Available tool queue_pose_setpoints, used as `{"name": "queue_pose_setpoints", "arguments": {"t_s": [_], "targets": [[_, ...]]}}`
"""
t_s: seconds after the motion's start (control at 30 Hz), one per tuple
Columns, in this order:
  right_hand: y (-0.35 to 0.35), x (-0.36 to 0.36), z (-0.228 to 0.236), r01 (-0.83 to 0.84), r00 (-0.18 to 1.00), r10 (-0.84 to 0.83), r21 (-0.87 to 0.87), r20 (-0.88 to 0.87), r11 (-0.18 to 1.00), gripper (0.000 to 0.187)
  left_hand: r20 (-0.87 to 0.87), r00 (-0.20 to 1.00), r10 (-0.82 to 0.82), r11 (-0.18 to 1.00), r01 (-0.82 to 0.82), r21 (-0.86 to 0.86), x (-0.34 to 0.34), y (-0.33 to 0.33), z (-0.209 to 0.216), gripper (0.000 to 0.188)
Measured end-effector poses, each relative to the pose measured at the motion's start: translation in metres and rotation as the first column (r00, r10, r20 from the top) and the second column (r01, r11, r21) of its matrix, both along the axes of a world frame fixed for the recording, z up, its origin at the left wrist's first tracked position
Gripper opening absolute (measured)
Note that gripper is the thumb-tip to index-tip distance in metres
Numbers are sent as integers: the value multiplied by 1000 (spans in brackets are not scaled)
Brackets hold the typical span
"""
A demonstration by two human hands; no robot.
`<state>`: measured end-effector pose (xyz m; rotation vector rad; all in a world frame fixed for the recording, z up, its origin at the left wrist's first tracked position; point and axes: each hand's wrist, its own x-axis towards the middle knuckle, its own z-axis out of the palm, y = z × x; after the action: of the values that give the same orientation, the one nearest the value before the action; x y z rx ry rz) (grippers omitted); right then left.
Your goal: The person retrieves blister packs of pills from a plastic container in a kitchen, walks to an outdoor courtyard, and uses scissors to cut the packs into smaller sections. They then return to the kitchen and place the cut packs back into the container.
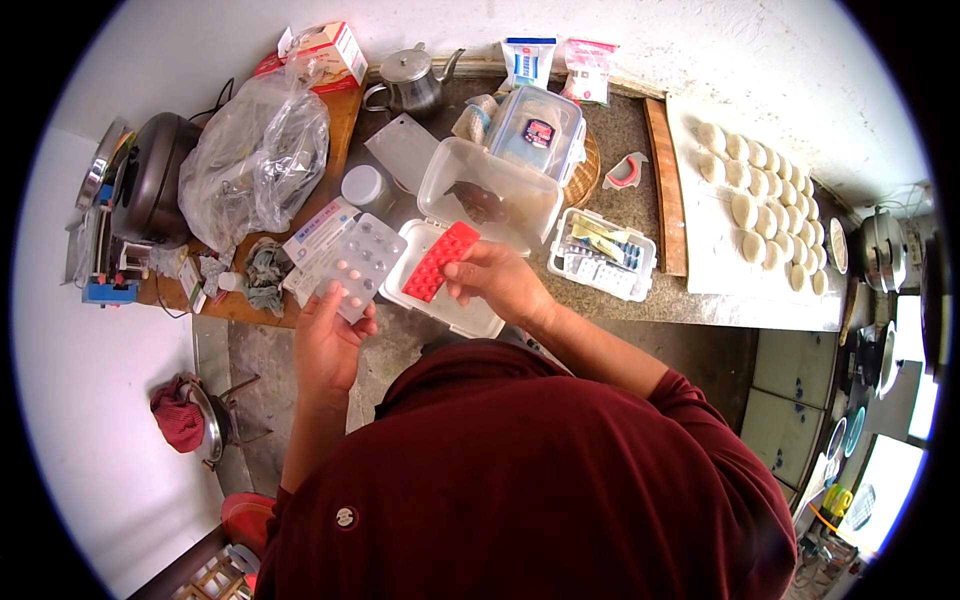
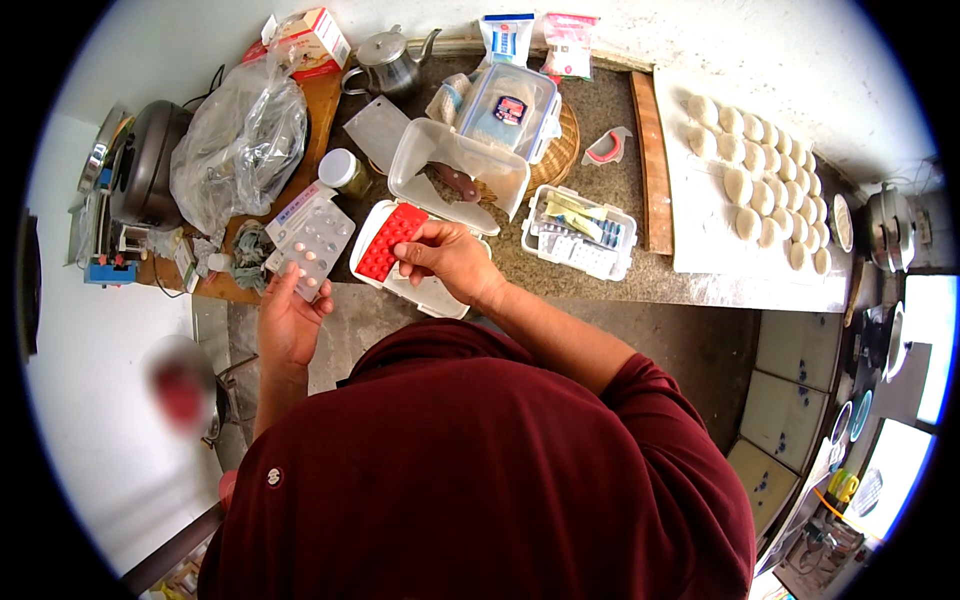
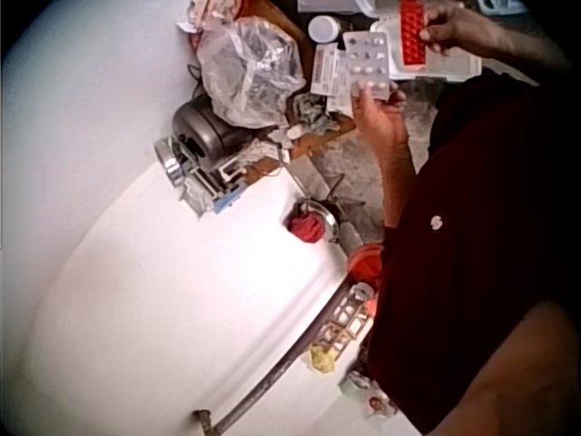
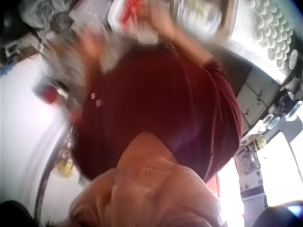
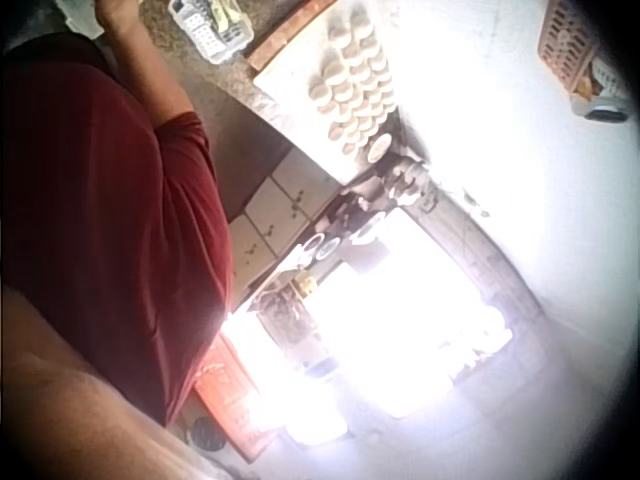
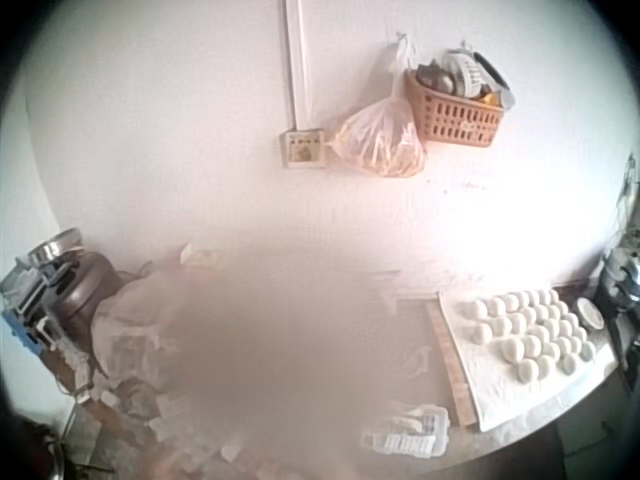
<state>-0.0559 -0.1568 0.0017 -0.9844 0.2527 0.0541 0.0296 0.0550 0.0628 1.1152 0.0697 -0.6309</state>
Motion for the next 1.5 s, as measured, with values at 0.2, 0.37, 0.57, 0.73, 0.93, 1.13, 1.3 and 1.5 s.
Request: {"name": "queue_pose_setpoints", "arguments": {"t_s": [0.2, 0.37, 0.57, 0.73, 0.93, 1.13, 1.3, 1.5], "targets": [[4, -3, 4, 105, 963, -121, 78, 241, 991, 9, -32, 999, -15, 998, 13, -68, -1, 2, 1, 29], [8, -9, 26, 391, 813, -212, -240, 542, 889, 19, -86, 994, -64, 989, 51, -141, -4, 3, 6, 31], [11, -17, 42, 555, 687, -119, -412, 717, 723, 22, -136, 982, -131, 935, 77, -345, -12, -12, 19, 33], [11, -16, 40, 335, 833, -78, -387, 548, 859, 14, 62, 990, -129, 948, 142, -286, -19, -18, 10, 29], [25, 8, 35, -134, 990, 130, 69, 54, 989, 9, 304, 949, -80, 992, 106, -71, -19, -35, 1, 26], [-13, 56, -13, -88, 950, 252, -621, 183, 779, 22, 258, 952, 163, 982, -133, -131, 4, -25, 0, 26], [20, 55, -84, 80, 921, 383, -997, 70, -10, 16, 94, 971, 220, 972, -210, -103, 15, 2, -12, 27], [36, 69, -114, 151, 840, 530, -889, -115, -433, 14, -49, 969, 242, 969, -244, -33, 9, 19, -18, 29]]}}
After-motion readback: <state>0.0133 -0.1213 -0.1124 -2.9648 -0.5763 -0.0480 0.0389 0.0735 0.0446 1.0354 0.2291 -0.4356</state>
